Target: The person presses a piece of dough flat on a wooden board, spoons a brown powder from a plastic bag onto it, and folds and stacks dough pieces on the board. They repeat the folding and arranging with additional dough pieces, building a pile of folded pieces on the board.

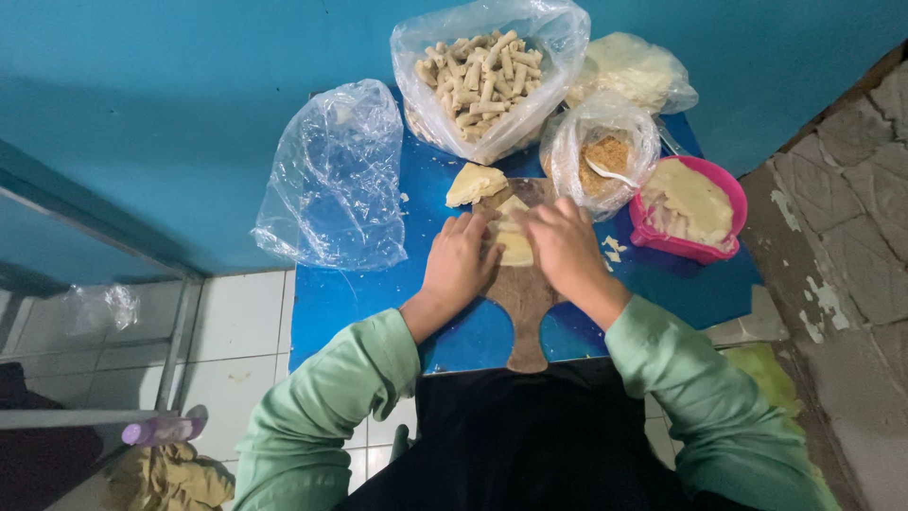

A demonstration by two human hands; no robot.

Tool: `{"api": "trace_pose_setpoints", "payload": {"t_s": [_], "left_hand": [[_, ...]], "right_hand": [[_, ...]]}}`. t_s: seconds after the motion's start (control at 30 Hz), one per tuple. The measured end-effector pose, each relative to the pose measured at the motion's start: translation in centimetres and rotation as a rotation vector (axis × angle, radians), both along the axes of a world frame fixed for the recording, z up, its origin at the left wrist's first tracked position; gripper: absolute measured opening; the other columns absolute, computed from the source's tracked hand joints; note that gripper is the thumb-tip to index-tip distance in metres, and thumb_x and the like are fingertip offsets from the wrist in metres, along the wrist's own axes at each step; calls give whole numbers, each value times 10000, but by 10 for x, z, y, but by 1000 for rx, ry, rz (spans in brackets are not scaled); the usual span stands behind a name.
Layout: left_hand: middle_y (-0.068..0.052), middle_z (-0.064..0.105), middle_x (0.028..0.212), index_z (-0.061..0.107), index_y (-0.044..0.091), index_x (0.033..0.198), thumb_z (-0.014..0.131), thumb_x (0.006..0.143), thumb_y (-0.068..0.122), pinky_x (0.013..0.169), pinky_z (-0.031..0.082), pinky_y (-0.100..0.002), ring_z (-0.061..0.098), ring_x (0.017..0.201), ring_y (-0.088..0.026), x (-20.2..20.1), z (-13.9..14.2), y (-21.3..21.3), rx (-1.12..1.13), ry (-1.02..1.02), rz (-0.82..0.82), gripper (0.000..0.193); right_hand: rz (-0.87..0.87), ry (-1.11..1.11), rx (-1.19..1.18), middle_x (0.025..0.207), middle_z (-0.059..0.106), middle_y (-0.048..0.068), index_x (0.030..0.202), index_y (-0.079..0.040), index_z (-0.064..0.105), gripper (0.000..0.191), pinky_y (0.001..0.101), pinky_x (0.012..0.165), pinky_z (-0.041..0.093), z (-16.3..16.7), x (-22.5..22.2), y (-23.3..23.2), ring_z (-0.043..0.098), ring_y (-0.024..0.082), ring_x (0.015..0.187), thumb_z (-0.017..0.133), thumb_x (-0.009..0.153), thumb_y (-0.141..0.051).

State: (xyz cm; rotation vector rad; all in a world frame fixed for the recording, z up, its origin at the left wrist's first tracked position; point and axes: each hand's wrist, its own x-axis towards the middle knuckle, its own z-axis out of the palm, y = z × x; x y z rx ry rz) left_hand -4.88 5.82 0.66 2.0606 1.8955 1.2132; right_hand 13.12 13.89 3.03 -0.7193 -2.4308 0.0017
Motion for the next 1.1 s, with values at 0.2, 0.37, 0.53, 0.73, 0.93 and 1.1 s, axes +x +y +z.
{"api": "trace_pose_setpoints", "payload": {"t_s": [0.2, 0.37, 0.53, 0.73, 0.93, 1.1], "left_hand": [[-175, 614, 1062, 604, 89, 1231, 761, 821, 131, 857, 500, -471, 590, 997, -377, 5, 12, -5, 135, 42, 44, 441], [-186, 684, 1083, 656, 57, 1169, 714, 917, 153, 868, 541, -465, 656, 1013, -395, 7, 34, -23, 39, -25, -332, 276], [-173, 716, 953, 717, 63, 1153, 667, 925, 154, 771, 547, -462, 694, 882, -384, -4, 65, -31, -110, 6, -571, 250], [-150, 690, 1057, 683, 76, 1125, 667, 995, 126, 893, 556, -460, 663, 1022, -382, -21, 122, 56, 271, 293, -120, 140], [-218, 647, 1018, 680, 18, 1040, 705, 913, 248, 739, 535, -490, 645, 885, -418, -19, 101, 87, 378, 239, 147, 263], [-222, 693, 936, 697, 31, 908, 712, 894, 307, 790, 547, -518, 676, 879, -417, -9, 16, 48, -294, 279, 115, 277]], "right_hand": [[31, 265, -189, 1011, 735, 60, 1328, -86, 686, 393, 437, 859, 480, 9, 11, 2, 614, 334, 924, 640, 948, 6], [41, 311, -555, 1028, 717, 101, 1361, -117, 659, 414, 363, 744, 548, 7, 32, -33, 694, 243, 885, 663, 951, -63], [150, 409, -352, 1205, 730, 107, 1400, -56, 588, 520, 342, 810, 537, 1, 73, -60, 640, 240, 984, 737, 904, -110], [-7, 475, -492, 1143, 760, 70, 1389, -63, 622, 435, 289, 821, 504, -17, 94, -57, 578, 168, 885, 702, 968, -137], [-61, 518, -584, 1092, 747, 81, 1397, -65, 622, 417, 264, 745, 464, -26, 98, -56, 558, 129, 829, 681, 991, -143], [-42, 508, -542, 1083, 745, 69, 1377, -60, 629, 388, 241, 743, 454, -28, 99, -57, 599, 87, 837, 682, 1000, -140]]}}
